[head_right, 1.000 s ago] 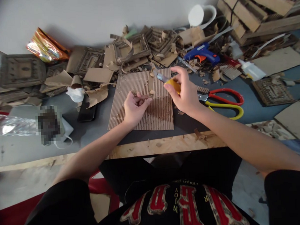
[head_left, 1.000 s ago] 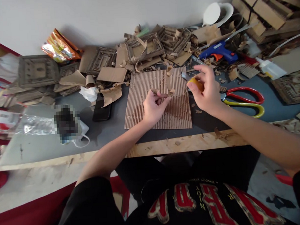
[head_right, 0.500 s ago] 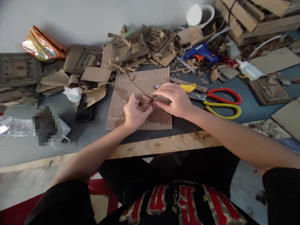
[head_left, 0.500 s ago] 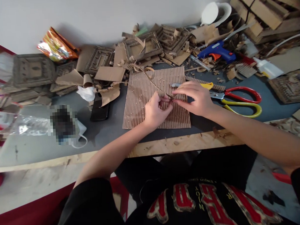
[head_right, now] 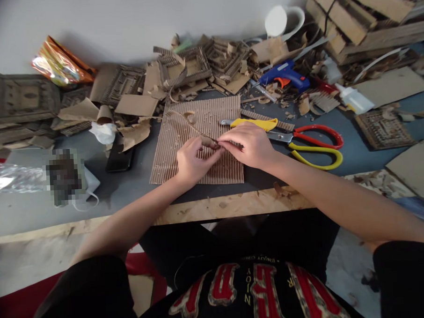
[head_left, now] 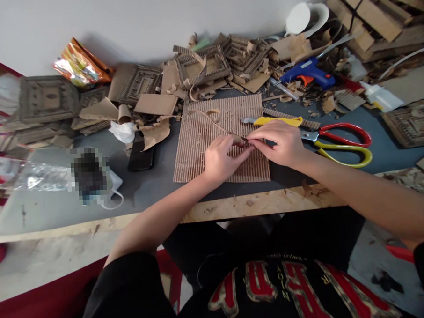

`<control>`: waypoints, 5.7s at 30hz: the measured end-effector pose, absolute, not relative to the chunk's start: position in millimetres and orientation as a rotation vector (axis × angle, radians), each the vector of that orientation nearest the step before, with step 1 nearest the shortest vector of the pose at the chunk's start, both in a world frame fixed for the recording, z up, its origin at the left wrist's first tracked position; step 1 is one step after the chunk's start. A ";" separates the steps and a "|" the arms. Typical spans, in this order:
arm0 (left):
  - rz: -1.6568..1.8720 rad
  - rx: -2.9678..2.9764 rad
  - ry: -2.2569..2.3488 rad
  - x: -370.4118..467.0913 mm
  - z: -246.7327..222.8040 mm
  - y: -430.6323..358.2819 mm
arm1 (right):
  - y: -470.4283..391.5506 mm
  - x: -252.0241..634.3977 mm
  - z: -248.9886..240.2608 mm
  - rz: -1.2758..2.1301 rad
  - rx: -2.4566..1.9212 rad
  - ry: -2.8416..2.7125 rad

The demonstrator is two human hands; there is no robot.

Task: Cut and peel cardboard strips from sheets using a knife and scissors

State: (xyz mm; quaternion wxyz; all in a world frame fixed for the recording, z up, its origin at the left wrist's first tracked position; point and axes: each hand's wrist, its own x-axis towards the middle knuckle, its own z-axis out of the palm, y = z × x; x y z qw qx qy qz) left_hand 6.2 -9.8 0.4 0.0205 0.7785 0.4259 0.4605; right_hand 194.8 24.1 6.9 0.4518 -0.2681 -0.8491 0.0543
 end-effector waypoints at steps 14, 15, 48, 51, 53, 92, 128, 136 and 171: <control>1.448 2.424 1.153 4.6 -5.4 -10.9 | 21.2 198.2 18.5 0.108 -0.761 -2.137; 1.475 2.413 1.147 4.3 -5.8 -10.7 | 21.1 198.4 19.1 0.117 -0.748 -2.124; 1.546 2.556 1.184 3.2 0.1 -10.5 | 18.3 192.5 13.5 0.184 -0.537 -2.137; 1.536 2.564 1.183 3.2 1.4 -10.7 | 17.7 192.4 13.3 0.242 -0.539 -2.141; 1.542 2.568 1.146 3.1 2.5 -10.7 | 17.6 192.3 13.3 0.280 -0.539 -2.132; 1.470 2.058 1.225 4.6 -4.4 -7.4 | 14.6 196.4 18.3 0.535 -0.821 -2.000; 1.359 2.080 0.959 -2.9 -2.8 1.1 | 15.2 196.2 20.5 0.856 -0.836 -1.901; 1.176 2.179 1.202 -2.6 3.2 -1.8 | 13.2 193.7 18.5 0.689 -0.915 -1.895; 1.052 1.941 0.802 -9.1 7.9 1.1 | 22.9 203.3 17.7 1.626 -0.788 -1.803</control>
